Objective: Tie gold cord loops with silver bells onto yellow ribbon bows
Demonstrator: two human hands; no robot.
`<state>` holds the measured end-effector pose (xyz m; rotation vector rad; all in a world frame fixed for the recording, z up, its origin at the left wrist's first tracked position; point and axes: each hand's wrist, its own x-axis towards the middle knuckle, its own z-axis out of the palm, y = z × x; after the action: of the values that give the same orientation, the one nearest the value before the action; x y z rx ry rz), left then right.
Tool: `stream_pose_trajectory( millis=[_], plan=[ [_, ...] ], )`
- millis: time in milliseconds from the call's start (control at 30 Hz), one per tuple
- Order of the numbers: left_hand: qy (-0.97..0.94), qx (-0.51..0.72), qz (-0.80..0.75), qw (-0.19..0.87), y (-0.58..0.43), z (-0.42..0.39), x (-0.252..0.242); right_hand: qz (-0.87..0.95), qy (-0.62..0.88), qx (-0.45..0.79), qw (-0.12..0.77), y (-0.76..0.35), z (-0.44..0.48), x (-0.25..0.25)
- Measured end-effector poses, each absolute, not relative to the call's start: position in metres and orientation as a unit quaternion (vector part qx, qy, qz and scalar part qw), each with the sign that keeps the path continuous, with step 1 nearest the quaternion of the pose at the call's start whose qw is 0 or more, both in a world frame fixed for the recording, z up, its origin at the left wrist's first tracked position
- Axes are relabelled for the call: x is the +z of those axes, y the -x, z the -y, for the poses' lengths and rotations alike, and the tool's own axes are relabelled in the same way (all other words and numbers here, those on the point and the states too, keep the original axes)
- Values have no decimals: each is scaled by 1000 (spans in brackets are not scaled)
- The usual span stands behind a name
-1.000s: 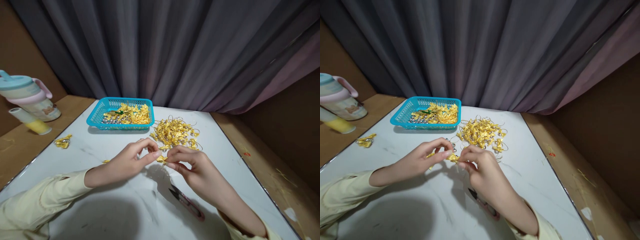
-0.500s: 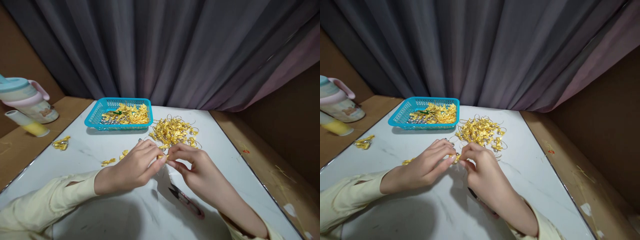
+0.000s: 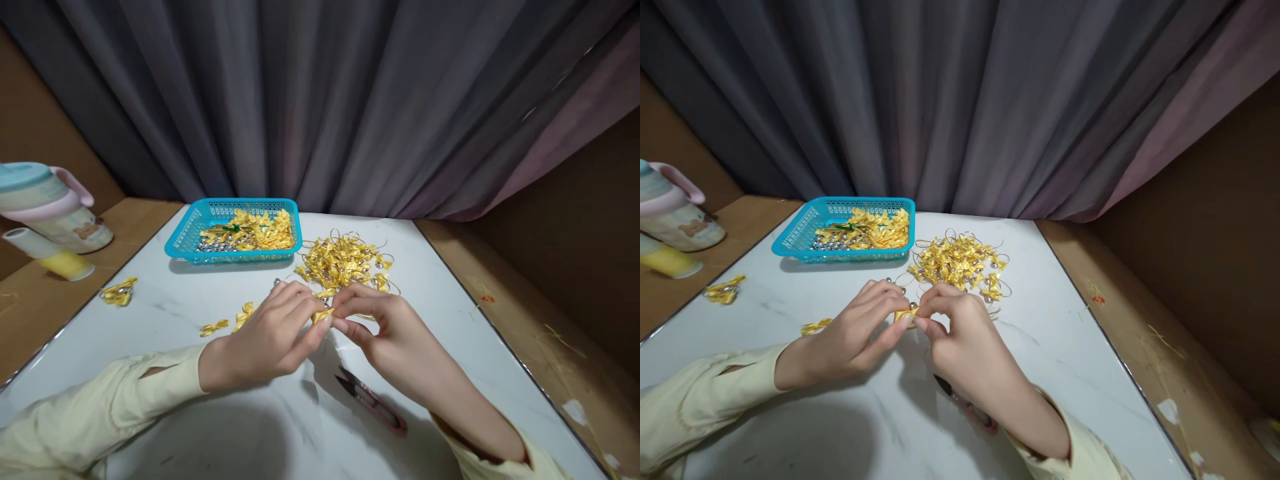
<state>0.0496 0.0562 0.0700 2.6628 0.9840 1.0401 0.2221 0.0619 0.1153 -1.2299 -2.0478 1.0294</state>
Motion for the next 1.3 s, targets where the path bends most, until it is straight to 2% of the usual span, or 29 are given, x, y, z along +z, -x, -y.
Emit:
stream_pose_trajectory(
  millis=[267, 567, 1067, 1300],
  plan=[
    [-876, 364, -312, 51, -51, -57, 66, 748, 471, 383, 267, -222, -60, 118],
    [-879, 365, -300, 71, -50, -58, 68, 783, 460, 360, 212, -226, -59, 119],
    [-862, 380, -312, 128, -51, -57, 70, 801, 459, 301, 239, -226, -54, 116],
    [-862, 377, -317, 117, -51, -57, 69, 802, 456, 285, 262, -222, -51, 112]
  ],
)
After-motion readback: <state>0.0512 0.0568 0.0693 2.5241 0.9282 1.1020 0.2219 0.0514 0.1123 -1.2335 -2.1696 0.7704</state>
